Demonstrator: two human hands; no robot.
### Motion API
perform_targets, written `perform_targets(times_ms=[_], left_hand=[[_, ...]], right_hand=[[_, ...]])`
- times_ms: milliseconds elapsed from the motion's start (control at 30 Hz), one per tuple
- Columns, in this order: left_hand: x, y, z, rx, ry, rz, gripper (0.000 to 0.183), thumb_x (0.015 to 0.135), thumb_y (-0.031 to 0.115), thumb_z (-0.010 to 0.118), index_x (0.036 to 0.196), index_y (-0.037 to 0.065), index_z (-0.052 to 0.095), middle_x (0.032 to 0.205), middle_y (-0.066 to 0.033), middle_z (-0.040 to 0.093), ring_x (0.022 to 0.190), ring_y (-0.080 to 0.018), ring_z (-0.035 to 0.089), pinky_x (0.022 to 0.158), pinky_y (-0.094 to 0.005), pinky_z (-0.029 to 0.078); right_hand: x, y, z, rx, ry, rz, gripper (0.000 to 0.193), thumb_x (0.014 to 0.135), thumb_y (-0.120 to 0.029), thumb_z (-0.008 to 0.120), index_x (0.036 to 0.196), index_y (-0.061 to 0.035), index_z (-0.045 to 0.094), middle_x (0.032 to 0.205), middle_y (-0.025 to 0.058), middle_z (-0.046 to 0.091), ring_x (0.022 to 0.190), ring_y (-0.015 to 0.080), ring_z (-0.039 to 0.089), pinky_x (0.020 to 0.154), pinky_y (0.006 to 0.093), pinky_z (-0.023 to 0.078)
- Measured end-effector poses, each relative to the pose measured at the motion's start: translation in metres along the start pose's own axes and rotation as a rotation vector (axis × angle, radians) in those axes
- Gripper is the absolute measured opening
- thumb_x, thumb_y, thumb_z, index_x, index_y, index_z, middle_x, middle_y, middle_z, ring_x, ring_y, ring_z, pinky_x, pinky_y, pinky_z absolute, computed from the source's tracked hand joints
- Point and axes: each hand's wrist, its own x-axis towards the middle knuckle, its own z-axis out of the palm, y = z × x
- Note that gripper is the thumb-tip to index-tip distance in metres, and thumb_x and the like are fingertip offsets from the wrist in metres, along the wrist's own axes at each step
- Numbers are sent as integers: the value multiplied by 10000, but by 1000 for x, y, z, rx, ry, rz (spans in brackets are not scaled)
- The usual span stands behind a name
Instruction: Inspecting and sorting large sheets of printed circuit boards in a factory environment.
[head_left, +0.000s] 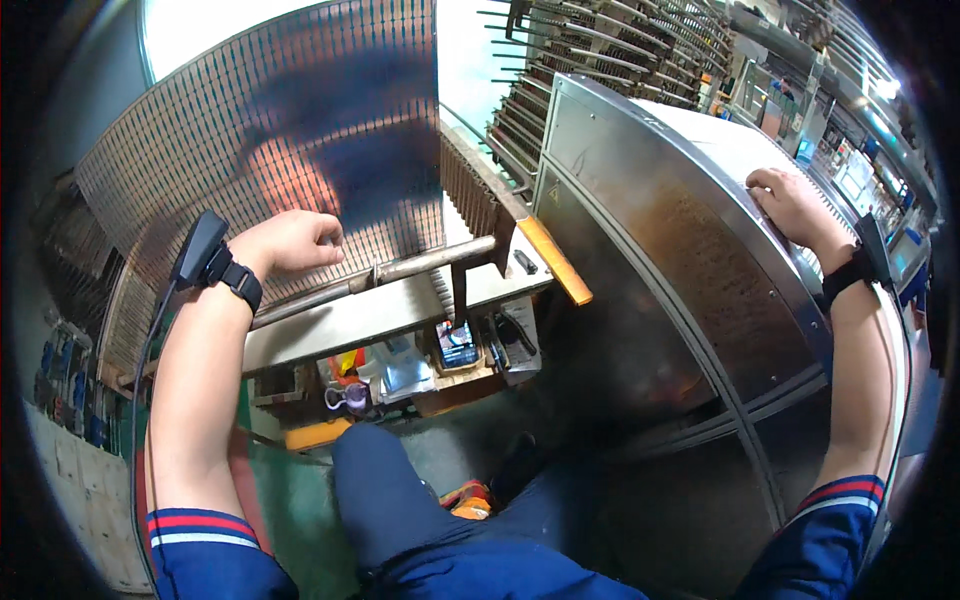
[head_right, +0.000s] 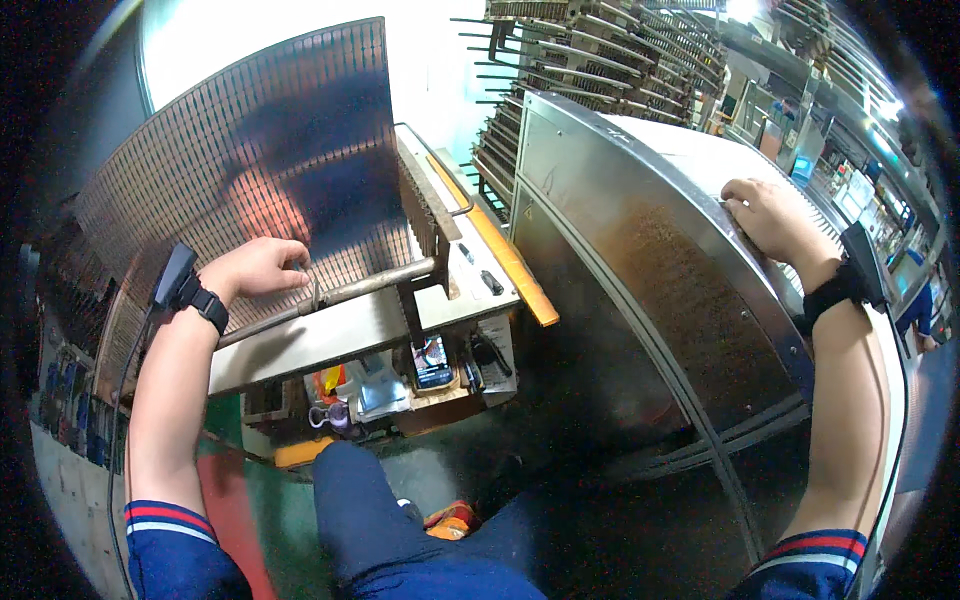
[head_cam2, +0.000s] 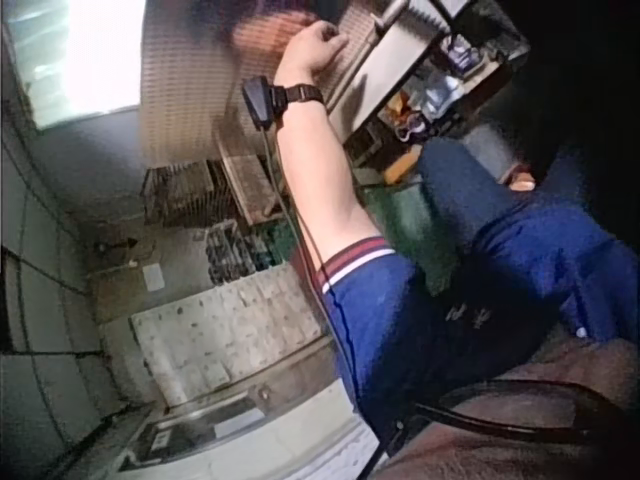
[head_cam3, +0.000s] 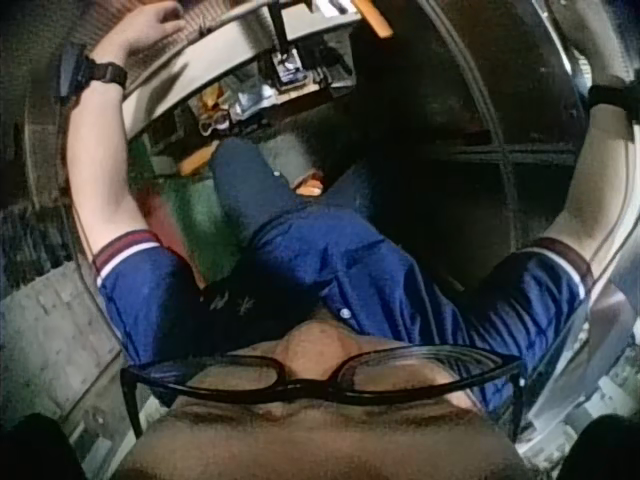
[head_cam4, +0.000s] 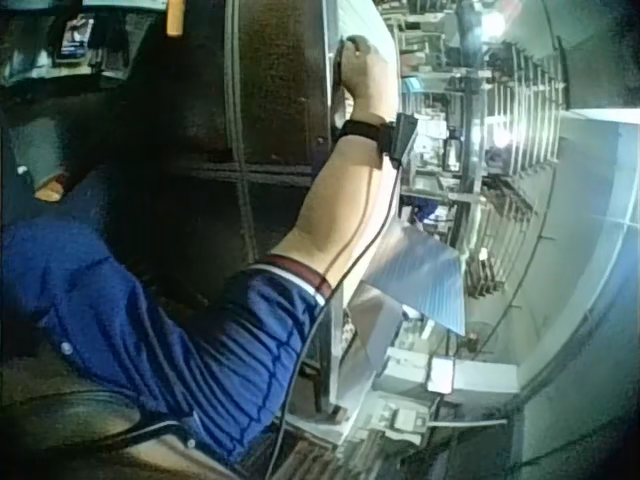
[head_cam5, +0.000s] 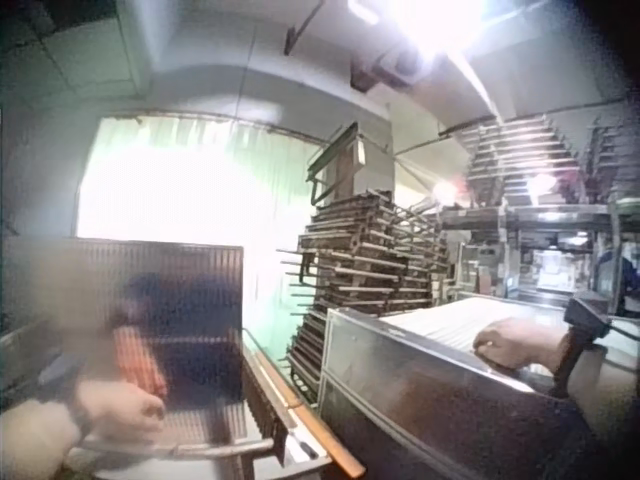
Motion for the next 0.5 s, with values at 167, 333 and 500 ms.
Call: perform_targets(times_ms=[167, 333, 500], left_hand=[[-2, -2, 1, 26, 20, 4, 405, 913, 352, 682, 1208, 75, 662, 1136, -179, 709, 1097, -335, 667, 936, -427, 520], [0, 0, 4, 14, 39, -2, 394, 909, 362, 679, 1193, 90, 681, 1122, -168, 718, 1093, -329, 672, 944, -423, 518], [-5, -3, 0, -8, 3, 5, 395, 910, 347, 691, 1185, 65, 665, 1108, -179, 715, 1079, -332, 673, 918, -416, 525]], right_hand=[[0, 2, 1, 27, 25, -23, 249, 927, -185, 566, 1032, 8, 682, 1031, 223, 678, 1036, 392, 625, 925, 441, 485], [-2, 6, 5, -2, 16, -30, 239, 927, -177, 558, 1017, 5, 684, 1015, 217, 680, 1023, 394, 624, 922, 443, 486], [2, 4, 2, 61, 4, -20, 278, 932, -206, 549, 1071, -11, 691, 1065, 234, 684, 1047, 407, 627, 934, 451, 490]])
